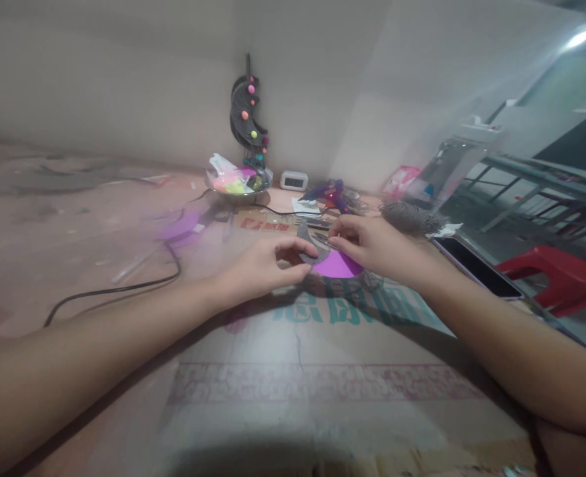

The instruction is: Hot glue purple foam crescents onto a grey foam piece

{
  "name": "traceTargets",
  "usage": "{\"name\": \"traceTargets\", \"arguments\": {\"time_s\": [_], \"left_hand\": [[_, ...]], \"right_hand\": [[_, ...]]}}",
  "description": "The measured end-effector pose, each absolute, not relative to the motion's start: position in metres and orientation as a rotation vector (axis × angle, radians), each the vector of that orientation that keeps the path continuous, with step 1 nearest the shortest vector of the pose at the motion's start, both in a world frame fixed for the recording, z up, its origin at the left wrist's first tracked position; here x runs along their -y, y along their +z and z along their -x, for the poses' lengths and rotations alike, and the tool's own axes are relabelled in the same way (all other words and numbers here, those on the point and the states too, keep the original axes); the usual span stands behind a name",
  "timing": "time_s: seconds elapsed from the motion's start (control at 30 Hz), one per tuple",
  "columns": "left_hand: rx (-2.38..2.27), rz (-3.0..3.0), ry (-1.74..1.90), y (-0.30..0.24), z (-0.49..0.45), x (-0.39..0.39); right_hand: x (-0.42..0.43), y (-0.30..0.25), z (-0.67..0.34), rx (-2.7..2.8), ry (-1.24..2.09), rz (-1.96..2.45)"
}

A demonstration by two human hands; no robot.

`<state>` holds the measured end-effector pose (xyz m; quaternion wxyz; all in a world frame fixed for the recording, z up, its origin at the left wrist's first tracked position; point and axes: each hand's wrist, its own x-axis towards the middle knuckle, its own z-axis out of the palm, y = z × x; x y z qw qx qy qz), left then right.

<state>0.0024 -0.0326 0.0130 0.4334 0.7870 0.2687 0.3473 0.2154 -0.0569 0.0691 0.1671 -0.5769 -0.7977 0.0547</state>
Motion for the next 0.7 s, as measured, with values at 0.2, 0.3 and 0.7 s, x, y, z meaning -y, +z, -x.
{"name": "traceTargets", "arguments": {"time_s": [0.2,0.3,0.7], "left_hand": [[-0.689,-1.94,0.835,0.0125,-0.0016,0.0324],[-0.702,-1.925,0.855,0.013,-0.0019,0.0329],[-0.664,-1.973,0.857,0.0102,0.0002,0.0292]], "right_hand": [[0.0571,0.0712,-0.2138,2.271,0.157,1.656],[0.0571,0.0707,-0.214,2.271,0.166,1.656],[0.0575,0.0689,-0.2137,2.305,0.136,1.649]]}}
